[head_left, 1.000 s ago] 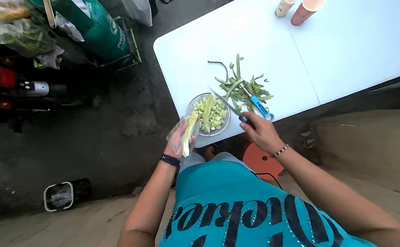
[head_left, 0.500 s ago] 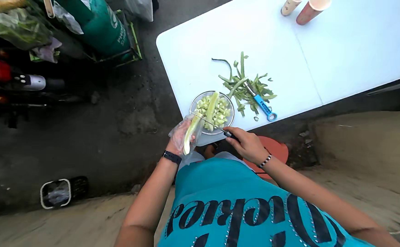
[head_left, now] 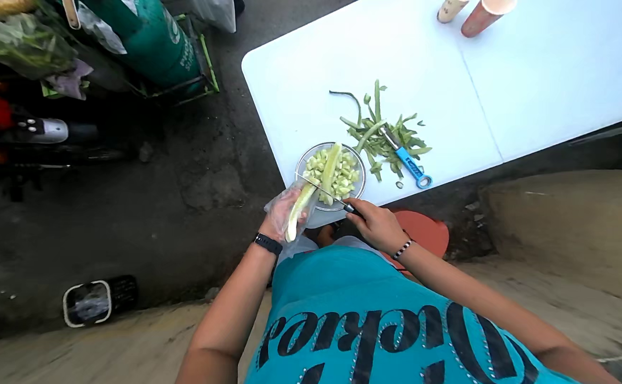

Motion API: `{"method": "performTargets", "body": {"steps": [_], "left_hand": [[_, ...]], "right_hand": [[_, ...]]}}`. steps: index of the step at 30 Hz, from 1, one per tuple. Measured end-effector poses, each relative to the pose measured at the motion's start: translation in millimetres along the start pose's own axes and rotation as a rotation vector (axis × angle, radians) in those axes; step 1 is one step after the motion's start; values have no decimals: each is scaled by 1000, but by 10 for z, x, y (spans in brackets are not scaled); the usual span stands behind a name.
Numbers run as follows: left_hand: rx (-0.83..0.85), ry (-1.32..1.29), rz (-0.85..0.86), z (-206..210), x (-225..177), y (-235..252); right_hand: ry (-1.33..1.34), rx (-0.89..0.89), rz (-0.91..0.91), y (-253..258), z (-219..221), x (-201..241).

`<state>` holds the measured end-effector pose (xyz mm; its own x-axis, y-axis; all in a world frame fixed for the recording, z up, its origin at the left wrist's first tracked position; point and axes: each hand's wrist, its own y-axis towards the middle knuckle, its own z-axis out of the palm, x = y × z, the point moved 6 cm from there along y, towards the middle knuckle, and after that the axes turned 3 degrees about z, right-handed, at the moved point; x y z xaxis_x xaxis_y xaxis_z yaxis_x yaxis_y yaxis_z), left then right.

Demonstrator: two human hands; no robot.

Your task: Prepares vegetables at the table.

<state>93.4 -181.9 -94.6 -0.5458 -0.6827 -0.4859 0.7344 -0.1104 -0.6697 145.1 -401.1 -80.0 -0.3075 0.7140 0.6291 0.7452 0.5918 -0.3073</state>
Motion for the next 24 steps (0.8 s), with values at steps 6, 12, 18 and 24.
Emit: {"method": "performTargets", "body": {"steps": [6, 12, 18, 24], "left_hand": [[-54, -25, -15, -45, -15, 53], [-68, -16, -3, -9, -55, 118], [0, 5, -14, 79, -92, 153], [18, 32, -56, 78, -71, 188]], "right_hand": [[80, -6, 31, -28, -2, -24], [84, -56, -68, -118, -116, 36], [56, -61, -37, -85, -81, -15], [33, 38, 55, 39, 23, -53]]}}
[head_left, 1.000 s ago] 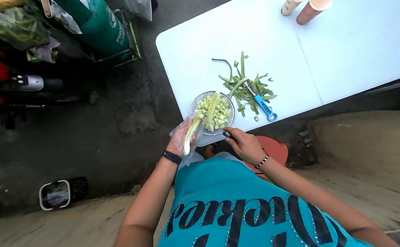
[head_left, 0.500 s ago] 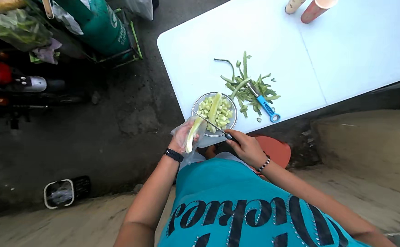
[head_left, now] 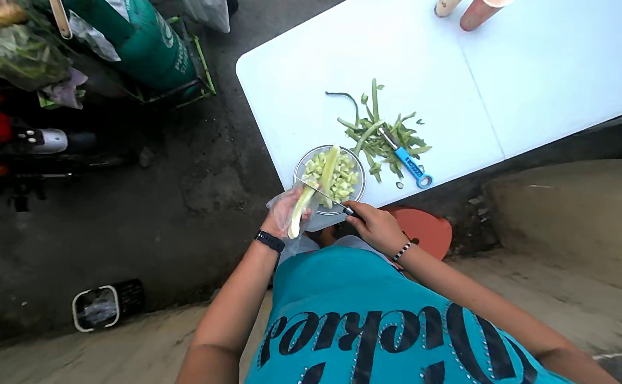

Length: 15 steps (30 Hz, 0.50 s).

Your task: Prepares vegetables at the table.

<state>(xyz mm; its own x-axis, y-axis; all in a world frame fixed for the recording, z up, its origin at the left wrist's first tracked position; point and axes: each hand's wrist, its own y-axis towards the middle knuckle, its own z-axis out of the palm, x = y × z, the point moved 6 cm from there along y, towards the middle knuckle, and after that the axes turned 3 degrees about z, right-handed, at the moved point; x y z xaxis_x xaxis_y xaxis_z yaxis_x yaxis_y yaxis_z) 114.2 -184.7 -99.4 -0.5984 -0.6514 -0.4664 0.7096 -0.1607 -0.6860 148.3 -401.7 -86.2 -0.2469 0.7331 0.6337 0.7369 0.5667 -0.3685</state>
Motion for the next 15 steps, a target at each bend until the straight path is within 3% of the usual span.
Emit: {"method": "performTargets", "body": {"steps": [4, 10, 15], "left_hand": [[-61, -126, -57, -28, -11, 6], [-115, -216, -53, -51, -59, -37], [-20, -183, -42, -1, -101, -28]], "right_hand": [[71, 26, 50, 8, -21, 2], [70, -20, -35, -104, -130, 70], [35, -3, -45, -121, -95, 61]]}}
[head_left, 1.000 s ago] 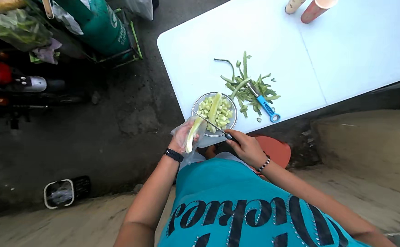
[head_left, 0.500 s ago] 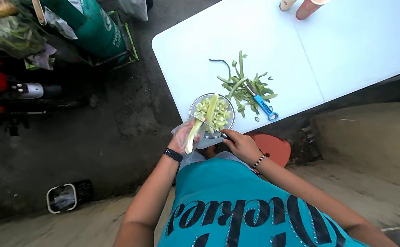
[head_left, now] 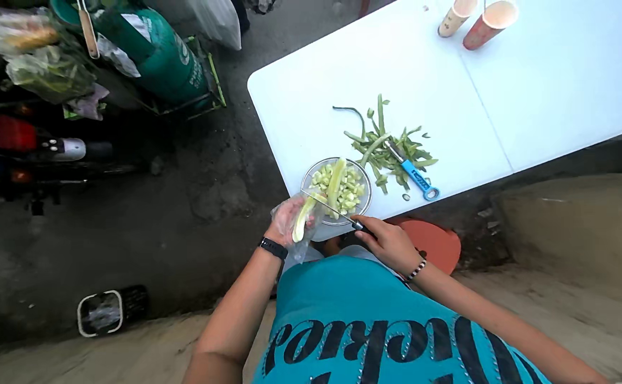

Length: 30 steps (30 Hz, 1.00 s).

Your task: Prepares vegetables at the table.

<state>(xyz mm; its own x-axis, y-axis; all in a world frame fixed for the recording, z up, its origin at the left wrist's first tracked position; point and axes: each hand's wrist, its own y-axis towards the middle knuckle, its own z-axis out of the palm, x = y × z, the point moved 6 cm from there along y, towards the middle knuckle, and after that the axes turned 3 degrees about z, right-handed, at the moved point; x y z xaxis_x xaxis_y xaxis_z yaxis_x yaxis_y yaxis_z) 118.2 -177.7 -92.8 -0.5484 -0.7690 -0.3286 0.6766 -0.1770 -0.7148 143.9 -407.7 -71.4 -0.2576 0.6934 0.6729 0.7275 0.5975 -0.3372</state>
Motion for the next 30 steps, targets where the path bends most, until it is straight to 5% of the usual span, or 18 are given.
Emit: {"method": "performTargets", "body": {"steps": [16, 23, 30], "left_hand": [[-67, -55, -32, -20, 83, 26], [16, 40, 138, -57, 15, 8], [-276, 212, 222, -76, -20, 19]], "right_hand": [[88, 76, 175, 78, 158, -111], [94, -7, 80, 20, 10, -42], [76, -78, -17, -37, -23, 25]]}}
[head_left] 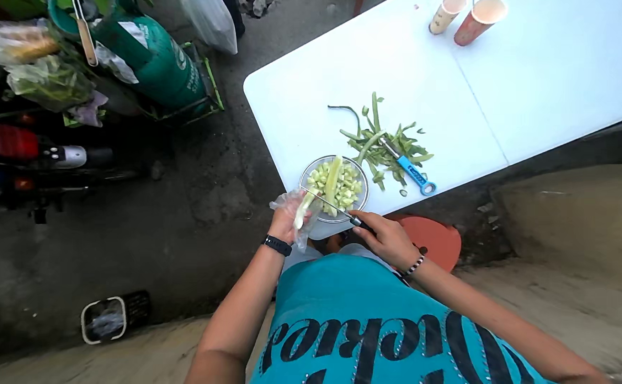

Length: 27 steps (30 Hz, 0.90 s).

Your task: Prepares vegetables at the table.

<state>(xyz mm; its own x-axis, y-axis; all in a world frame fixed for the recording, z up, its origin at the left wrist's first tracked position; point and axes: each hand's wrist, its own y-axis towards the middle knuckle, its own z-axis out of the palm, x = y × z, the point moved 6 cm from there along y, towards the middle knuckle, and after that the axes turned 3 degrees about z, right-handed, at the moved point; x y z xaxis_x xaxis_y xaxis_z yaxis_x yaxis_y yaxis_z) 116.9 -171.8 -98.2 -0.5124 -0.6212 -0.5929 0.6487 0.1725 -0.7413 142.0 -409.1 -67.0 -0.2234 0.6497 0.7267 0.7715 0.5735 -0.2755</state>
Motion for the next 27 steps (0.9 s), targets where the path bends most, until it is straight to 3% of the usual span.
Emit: {"method": "performTargets", "body": {"steps": [7, 13, 20, 27], "left_hand": [[153, -77, -40, 51, 37, -14], [121, -91, -37, 28, 53, -32], [262, -15, -39, 53, 49, -33], [166, -43, -28, 42, 54, 15]], "right_hand": [[-25, -49, -11, -21, 32, -14], [-9, -71, -10, -47, 57, -22], [-12, 58, 78, 34, 128, -86], [7, -47, 52, 12, 56, -7]]}}
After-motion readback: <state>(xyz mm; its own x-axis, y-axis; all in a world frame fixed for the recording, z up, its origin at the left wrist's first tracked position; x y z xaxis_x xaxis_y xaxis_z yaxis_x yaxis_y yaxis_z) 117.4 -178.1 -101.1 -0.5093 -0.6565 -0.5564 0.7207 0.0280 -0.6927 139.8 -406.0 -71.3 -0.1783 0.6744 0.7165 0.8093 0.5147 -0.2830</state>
